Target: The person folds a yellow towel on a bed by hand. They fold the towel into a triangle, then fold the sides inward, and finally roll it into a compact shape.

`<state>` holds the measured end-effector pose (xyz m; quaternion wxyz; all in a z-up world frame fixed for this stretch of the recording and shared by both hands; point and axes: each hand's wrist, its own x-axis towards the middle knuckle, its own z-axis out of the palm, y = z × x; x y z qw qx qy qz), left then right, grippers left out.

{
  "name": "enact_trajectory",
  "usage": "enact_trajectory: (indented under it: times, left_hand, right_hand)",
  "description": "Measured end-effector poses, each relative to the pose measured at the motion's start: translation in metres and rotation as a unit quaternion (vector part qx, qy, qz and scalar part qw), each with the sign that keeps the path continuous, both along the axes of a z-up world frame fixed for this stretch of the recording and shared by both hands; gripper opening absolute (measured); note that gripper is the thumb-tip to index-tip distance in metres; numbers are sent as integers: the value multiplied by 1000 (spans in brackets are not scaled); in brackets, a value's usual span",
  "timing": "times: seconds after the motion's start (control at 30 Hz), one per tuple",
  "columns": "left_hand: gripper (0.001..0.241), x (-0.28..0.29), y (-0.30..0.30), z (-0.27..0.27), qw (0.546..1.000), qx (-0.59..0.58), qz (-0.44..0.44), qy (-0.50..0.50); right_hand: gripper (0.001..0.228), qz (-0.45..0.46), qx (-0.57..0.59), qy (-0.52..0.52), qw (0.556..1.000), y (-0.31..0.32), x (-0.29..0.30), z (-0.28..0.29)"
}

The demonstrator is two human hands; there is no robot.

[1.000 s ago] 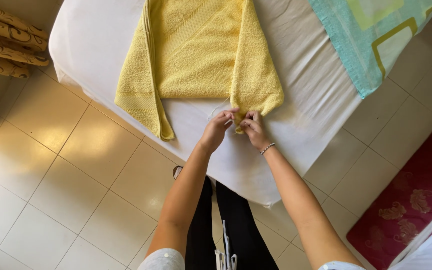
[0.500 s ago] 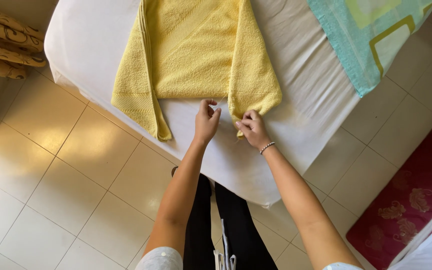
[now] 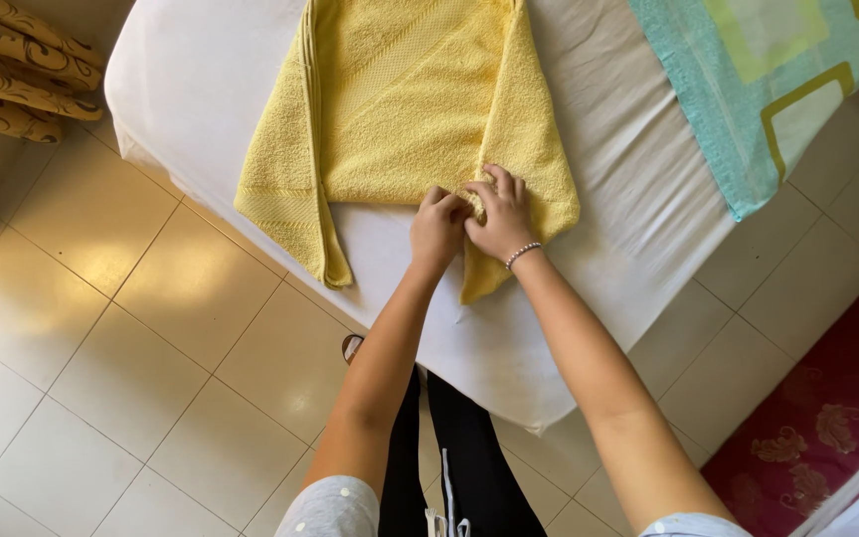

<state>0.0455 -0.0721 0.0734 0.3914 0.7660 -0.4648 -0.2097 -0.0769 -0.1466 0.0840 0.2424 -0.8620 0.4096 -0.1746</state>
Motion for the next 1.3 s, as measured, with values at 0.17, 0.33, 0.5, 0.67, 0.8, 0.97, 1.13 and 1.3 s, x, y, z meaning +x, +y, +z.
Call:
enact_trajectory:
  times: [0.17,0.33,0.5,0.67,0.8,0.97,1.13,1.3]
  left_hand:
    - [14,24,-7,-26,978,-13,-44,206]
    - [22,23,-18,-46,952,15,-87,293]
    - [23,8,-29,-15,842,44,-70,533]
    - [20,4,-41,-10,786,13,-33,617]
    - [23,1,-46,-51,825,-8,-66,561]
    - [22,-7,-50,-49,914,-1,-125,386]
    - [22,-19,-53,-35,967,-28,-160,194]
    - [19,-29,-63,-29,964,-33,-134,227]
  right_hand:
    - [37,22,4,-43,999,-6,-17,-12]
    - [20,4,15,-180,984,-11,-27,-24]
    - [20,-52,169,-204,963,-17,-37,-40]
    - [20,-10,131,-225,965,-19,-34,-27]
    - [15,-12,100,-189,977,-17,-31,-21]
    - [17,-35,76,-162,983,-17,-24,-55]
    - [24,-68,89,-160,981,-20,-23,-89]
    - [24,-99,200,-320,921,-32,-24,-128]
